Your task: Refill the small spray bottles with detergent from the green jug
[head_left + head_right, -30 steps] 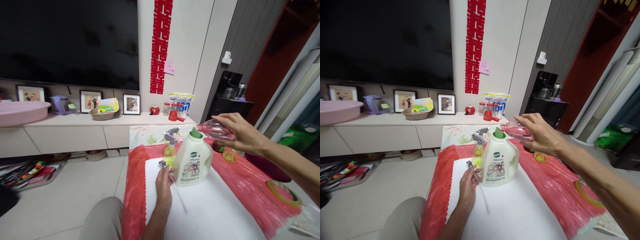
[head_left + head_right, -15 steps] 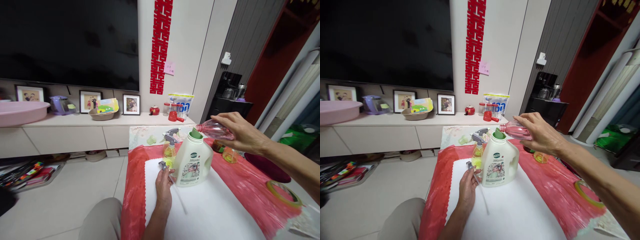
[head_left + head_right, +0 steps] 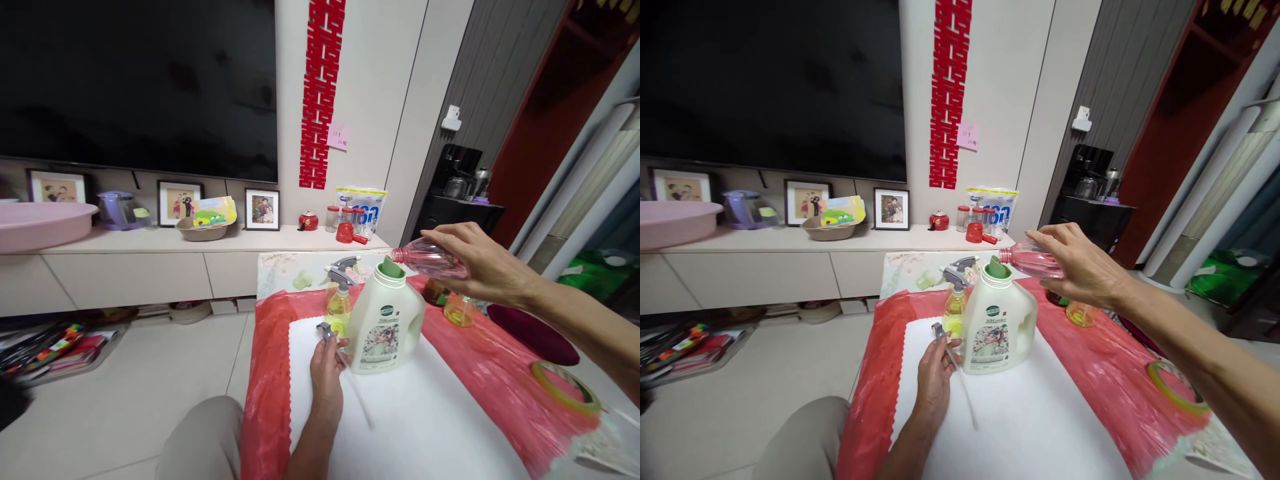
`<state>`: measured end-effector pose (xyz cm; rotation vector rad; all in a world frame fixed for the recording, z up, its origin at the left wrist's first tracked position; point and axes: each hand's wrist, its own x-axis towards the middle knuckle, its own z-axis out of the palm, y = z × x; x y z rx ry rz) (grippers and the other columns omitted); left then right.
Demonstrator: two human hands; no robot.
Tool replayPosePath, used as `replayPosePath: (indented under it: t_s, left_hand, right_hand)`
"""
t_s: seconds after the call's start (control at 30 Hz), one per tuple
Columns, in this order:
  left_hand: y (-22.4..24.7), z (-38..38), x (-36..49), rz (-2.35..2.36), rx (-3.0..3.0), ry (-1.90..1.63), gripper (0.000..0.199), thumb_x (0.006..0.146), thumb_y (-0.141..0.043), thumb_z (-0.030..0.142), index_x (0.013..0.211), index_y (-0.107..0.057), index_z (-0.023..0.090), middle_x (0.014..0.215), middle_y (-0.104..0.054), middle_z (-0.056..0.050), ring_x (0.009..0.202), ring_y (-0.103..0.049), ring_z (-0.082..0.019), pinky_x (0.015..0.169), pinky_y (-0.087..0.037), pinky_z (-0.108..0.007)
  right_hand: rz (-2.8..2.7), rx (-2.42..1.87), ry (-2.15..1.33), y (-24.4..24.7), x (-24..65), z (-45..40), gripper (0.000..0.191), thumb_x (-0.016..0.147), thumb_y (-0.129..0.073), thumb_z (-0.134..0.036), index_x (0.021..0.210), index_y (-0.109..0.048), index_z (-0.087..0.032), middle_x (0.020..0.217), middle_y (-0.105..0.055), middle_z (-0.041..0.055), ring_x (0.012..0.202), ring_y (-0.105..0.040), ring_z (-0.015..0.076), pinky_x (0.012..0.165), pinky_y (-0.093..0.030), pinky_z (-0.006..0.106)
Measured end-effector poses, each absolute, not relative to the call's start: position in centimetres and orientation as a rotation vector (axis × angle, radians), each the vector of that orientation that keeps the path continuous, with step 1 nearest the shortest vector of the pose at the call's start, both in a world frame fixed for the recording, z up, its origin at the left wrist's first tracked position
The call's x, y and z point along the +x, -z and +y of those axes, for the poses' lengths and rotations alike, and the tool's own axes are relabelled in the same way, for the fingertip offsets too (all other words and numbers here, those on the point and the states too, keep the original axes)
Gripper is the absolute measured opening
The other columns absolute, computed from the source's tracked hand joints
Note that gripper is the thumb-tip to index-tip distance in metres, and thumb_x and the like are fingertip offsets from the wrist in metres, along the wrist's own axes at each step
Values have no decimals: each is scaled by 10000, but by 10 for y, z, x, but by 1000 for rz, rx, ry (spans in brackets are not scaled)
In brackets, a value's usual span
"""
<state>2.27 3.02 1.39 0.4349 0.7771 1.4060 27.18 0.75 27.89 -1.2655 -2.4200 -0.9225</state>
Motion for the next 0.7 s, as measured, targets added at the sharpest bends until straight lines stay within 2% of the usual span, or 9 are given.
replayPosePath:
  t_s: [0.43, 0.7]
  left_hand:
    - [-17, 30, 23, 800, 426, -1407, 545, 609, -871, 552, 915, -664, 151, 846, -731, -60, 583, -601, -134, 667, -487, -323]
    - [-17, 30, 22, 798, 422, -1403, 566, 610, -871, 550, 947, -664, 145, 863, -741, -70, 595, -611, -137, 680, -494, -327]
  right_hand:
    - [-2405, -1285, 894, -283, 273, 8, 653, 881, -584, -422, 1479, -471, -184, 1335, -538, 158, 1172, -500, 329, 926, -516, 495]
    - [-2408, -1293, 895, -284, 273, 7, 671, 869, -609, -421, 1480, -473, -180, 1325, -554, 152, 1153, -508, 322, 929, -511, 493]
